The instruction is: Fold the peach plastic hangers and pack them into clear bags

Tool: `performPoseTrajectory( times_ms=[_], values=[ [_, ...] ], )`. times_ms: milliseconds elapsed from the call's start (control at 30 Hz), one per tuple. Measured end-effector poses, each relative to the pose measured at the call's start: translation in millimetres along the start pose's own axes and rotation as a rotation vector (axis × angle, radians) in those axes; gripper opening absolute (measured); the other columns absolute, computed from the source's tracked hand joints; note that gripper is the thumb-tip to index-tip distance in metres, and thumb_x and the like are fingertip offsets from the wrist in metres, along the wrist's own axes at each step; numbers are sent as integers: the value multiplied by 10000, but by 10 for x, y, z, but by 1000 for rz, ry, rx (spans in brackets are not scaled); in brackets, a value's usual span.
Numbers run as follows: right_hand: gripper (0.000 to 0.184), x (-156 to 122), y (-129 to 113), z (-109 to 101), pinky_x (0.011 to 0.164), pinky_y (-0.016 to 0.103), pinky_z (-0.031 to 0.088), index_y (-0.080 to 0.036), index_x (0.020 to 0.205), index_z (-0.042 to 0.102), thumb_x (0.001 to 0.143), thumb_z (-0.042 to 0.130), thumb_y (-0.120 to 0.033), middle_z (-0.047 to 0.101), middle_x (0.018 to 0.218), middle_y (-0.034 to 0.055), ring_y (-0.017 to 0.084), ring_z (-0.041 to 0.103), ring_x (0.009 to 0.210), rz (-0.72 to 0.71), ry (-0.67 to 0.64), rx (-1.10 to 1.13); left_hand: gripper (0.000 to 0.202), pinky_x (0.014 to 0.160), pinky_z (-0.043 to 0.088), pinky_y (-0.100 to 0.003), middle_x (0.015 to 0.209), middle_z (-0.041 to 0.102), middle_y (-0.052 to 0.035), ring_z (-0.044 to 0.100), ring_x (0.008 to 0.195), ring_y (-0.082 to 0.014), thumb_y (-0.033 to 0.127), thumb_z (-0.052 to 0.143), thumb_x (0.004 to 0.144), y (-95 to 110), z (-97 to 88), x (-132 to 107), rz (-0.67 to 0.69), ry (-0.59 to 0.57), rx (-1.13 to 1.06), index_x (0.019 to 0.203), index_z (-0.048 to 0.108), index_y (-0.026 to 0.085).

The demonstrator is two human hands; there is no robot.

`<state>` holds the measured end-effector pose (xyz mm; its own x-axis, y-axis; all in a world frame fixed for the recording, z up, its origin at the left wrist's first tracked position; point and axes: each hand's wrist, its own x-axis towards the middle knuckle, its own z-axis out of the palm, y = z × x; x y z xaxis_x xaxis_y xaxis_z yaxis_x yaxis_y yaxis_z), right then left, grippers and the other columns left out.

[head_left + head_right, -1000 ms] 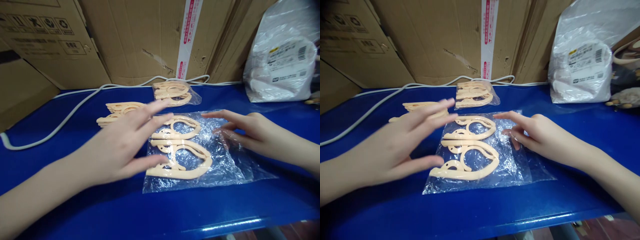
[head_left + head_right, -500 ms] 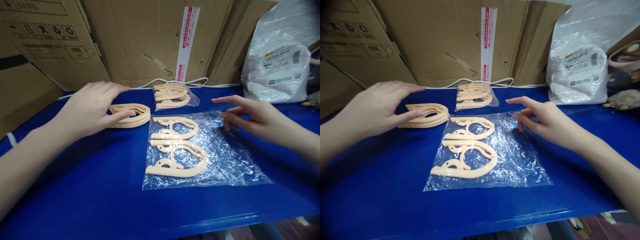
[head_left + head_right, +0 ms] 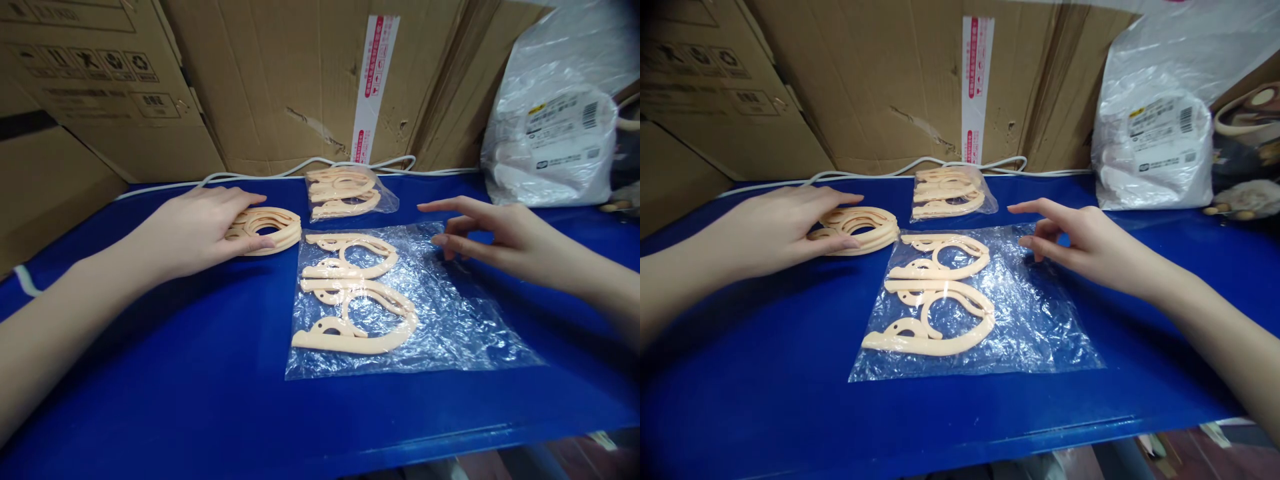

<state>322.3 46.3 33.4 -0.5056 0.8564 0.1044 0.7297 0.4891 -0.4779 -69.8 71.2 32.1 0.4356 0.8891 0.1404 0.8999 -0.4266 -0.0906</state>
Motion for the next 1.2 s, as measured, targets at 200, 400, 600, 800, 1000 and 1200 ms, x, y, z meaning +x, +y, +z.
performPoseTrajectory(
  times_ms=[200,400,600,800,1000,1200],
  values=[
    [504,1,6,-1,650,296,419,-210,1369,478,972,506,-519,697,793,26,169,612,655,-13,-13,-18,852,998,439,-493,1230,615,-85,577,1121,-363,826,391,800,117,-37,-11,-26,-28,-52,1323,548,173],
    [504,-10,-25,-1,666,299,413,-197,1369,479,979,499,-515,693,785,28,170,607,663,-8,-13,-18,890,977,467,-447,1219,606,-46,593,1096,-326,843,334,787,72,18,7,-20,11,1,1315,538,156],
    [452,-11,8,23,636,277,420,-208,1337,536,975,521,-478,677,813,18,155,606,674,-80,90,-107,889,891,533,-407,1137,631,-80,644,1005,-302,847,273,809,44,72,-5,121,182,126,1269,557,142],
    [332,-83,-256,112,743,241,509,-284,1258,607,953,581,-412,692,993,-6,156,654,867,-181,202,41,744,819,543,-390,1148,642,-165,645,1006,-300,723,418,892,373,28,-98,411,428,38,1255,556,88],
    [389,-186,-612,184,1010,292,496,-435,1299,597,914,649,-416,591,1362,-68,211,552,1259,-281,-97,298,776,770,548,-400,1046,703,-167,684,951,-306,758,498,833,863,-47,-253,571,576,1,1142,613,56],
    [392,-191,-635,251,963,286,537,-444,1234,656,876,713,-296,661,1269,-68,209,627,1163,-162,-155,476,821,806,534,-383,1050,721,-144,689,941,-286,763,504,828,1060,-54,-330,613,607,-1,1170,607,24]
  ],
)
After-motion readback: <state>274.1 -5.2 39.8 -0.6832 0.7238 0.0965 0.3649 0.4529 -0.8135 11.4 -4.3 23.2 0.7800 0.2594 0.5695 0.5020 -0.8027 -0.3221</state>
